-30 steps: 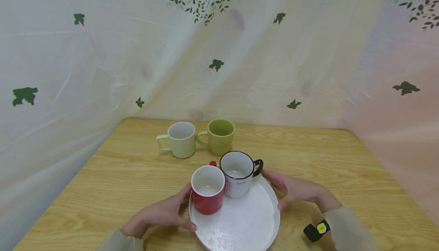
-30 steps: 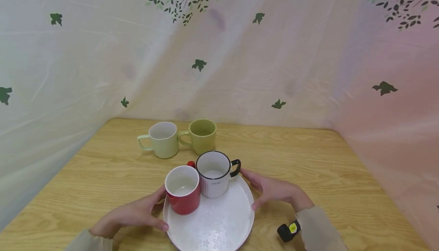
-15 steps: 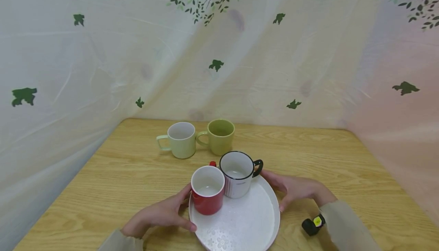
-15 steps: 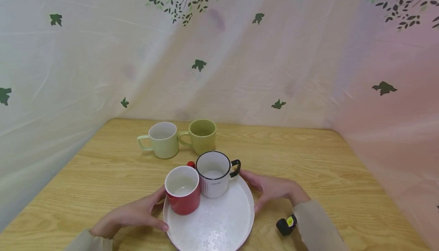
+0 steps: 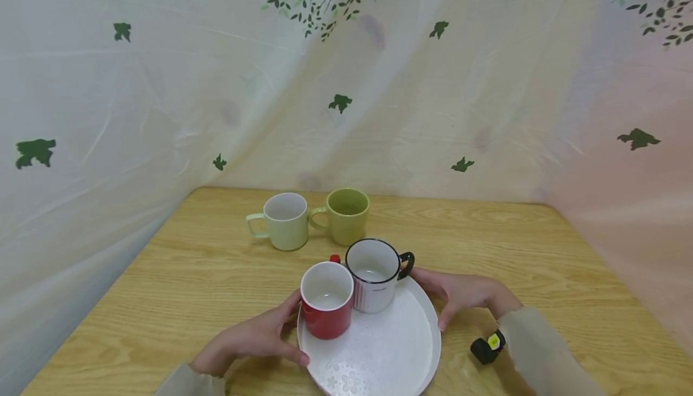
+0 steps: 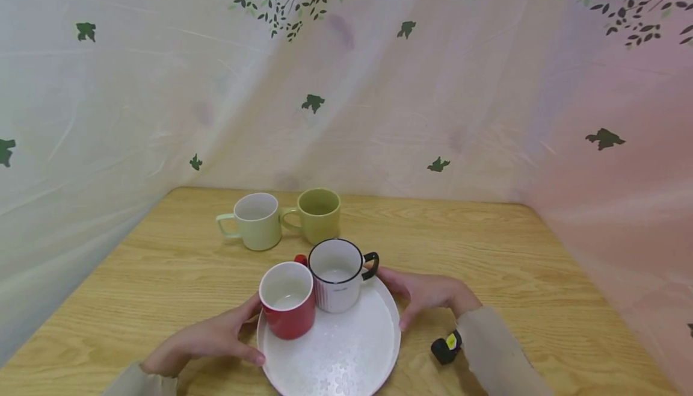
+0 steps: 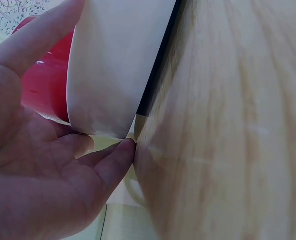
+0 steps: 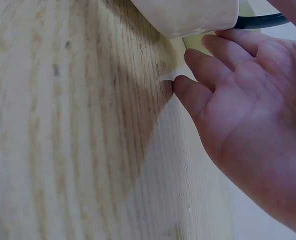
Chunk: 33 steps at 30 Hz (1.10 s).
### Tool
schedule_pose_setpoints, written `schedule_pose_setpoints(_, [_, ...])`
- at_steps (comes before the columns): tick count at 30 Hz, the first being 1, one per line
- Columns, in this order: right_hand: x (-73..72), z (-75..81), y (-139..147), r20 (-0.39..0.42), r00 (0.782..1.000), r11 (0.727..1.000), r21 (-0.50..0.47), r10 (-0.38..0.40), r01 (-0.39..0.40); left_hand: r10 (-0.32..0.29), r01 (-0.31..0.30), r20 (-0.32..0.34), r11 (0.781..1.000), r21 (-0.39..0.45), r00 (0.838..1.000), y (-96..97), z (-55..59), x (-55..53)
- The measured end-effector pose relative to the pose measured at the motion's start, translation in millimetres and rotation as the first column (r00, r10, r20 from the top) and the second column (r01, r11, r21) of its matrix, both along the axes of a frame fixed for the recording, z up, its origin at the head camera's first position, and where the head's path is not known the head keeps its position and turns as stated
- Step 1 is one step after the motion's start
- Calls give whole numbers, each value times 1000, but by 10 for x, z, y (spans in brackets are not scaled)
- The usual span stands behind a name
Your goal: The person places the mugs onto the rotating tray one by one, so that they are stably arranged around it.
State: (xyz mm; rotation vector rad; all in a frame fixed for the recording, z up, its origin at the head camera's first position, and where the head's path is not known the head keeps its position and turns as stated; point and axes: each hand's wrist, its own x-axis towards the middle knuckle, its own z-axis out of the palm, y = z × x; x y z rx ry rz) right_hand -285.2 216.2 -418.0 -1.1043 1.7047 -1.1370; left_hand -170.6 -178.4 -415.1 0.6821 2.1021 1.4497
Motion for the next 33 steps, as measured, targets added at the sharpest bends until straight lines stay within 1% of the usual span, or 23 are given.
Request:
schedule_pose_setpoints(4, [12,-20,8,-4,1000,1000,-17,3,-4,-9,9,-4,1000,6,1000,-6,1,-6])
schedule_pose_setpoints(9, [40,-16,14,15,1000,1000,-21,-9,9,-33,33,3,999,12,999,-44,-8,-49])
schedule_pose_setpoints(13, [59,-7,17,26,999,999,-32,-19,20,-31,30,17,998,51,999,-119,-12,-100])
schedule_pose_setpoints(15, [68,-8,21,36,999,999,-32,-29,31,-14,13,8,997,71,1000,-169,-8,-131])
schedule_pose_setpoints(17, [77,-16,25,36,999,999,-30,-40,41,17,-16,-8,996,87,1000,-226,7,-165])
schedule_pose_setpoints(20, [99,-28,30,37,998,998,-30,-56,57,84,-80,-50,993,89,995,-302,49,-220])
schedule_pose_setpoints(21, [110,-31,33,37,997,998,-32,-61,62,111,-106,-64,991,86,992,-322,71,-239])
schedule_pose_setpoints(23, [139,-33,40,28,997,997,-30,-74,75,172,-164,-113,984,76,979,-355,116,-282])
schedule_pose_setpoints(25, [179,-28,48,15,995,995,-19,-95,96,232,-223,-159,972,75,960,-378,167,-329])
schedule_pose_setpoints(27, [229,-19,59,1,992,992,-2,-126,126,289,-280,-196,957,71,937,-399,213,-377])
schedule_pose_setpoints(29, [282,-9,69,-17,987,987,21,-161,161,336,-326,-210,942,80,918,-420,250,-433])
schedule_pose_setpoints(33, [384,9,78,-30,980,980,26,-196,197,402,-387,-190,915,112,895,-465,311,-554])
